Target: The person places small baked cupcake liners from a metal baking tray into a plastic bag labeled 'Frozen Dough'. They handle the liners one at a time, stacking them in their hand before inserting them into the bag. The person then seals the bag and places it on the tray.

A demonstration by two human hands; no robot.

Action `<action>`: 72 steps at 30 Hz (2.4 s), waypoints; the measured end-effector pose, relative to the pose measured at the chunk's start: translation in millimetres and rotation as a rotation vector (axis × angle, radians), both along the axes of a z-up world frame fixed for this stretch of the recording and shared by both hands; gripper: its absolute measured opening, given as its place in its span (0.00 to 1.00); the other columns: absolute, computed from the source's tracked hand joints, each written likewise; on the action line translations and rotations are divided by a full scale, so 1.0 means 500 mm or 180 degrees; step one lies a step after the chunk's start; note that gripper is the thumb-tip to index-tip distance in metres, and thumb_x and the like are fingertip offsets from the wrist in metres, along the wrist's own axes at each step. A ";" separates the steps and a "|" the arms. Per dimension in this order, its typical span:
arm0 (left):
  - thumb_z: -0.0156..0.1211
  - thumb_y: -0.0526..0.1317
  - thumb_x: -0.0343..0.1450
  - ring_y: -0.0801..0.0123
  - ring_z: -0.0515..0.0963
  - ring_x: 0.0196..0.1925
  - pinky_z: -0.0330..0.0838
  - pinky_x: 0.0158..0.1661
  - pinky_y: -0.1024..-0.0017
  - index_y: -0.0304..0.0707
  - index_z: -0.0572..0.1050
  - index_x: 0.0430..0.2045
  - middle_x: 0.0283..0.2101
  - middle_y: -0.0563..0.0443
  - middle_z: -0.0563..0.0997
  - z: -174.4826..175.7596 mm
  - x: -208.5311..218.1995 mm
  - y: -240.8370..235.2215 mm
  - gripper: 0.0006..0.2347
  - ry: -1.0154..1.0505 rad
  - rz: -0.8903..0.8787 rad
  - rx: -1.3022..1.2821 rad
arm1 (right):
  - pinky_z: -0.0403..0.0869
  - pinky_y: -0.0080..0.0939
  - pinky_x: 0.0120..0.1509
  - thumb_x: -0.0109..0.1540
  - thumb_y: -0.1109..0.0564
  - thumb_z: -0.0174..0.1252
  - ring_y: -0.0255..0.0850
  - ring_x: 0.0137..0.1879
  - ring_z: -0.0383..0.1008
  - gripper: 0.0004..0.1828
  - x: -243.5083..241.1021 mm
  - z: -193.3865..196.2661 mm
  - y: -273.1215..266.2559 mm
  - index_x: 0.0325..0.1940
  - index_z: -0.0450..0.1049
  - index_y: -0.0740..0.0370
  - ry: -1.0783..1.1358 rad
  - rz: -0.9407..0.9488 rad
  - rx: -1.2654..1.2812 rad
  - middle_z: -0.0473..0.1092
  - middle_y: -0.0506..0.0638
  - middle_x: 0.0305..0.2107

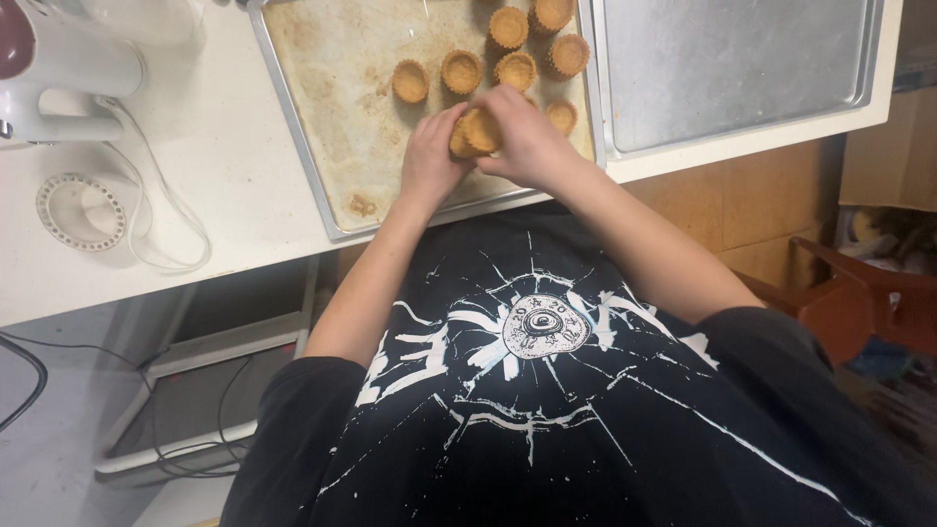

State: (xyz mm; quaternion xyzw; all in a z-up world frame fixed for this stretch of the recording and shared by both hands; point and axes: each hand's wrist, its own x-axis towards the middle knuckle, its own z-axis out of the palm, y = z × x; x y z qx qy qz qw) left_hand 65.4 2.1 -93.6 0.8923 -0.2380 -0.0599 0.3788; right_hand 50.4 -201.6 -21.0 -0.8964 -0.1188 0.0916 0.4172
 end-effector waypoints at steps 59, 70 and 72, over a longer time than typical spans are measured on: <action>0.54 0.44 0.76 0.62 0.72 0.65 0.64 0.66 0.63 0.34 0.65 0.66 0.62 0.46 0.74 -0.034 -0.021 0.052 0.23 0.3632 0.1119 -0.3143 | 0.72 0.45 0.62 0.62 0.34 0.61 0.39 0.66 0.65 0.48 -0.054 -0.263 0.134 0.75 0.51 0.62 0.2499 -0.2279 0.2970 0.60 0.51 0.63; 0.60 0.40 0.73 0.61 0.66 0.72 0.59 0.69 0.66 0.35 0.65 0.67 0.70 0.44 0.67 0.028 -0.048 0.013 0.25 0.2505 0.0959 -0.2266 | 0.68 0.40 0.62 0.61 0.31 0.62 0.39 0.62 0.66 0.53 -0.081 -0.268 0.096 0.80 0.46 0.56 0.2205 -0.1304 0.4367 0.63 0.51 0.62; 0.61 0.40 0.73 0.60 0.64 0.73 0.59 0.69 0.65 0.35 0.67 0.66 0.71 0.43 0.65 0.023 -0.052 0.004 0.24 0.2223 0.0981 -0.2015 | 0.66 0.43 0.65 0.61 0.33 0.65 0.42 0.64 0.64 0.54 -0.087 -0.245 0.086 0.81 0.45 0.54 0.2148 -0.0988 0.4562 0.62 0.52 0.63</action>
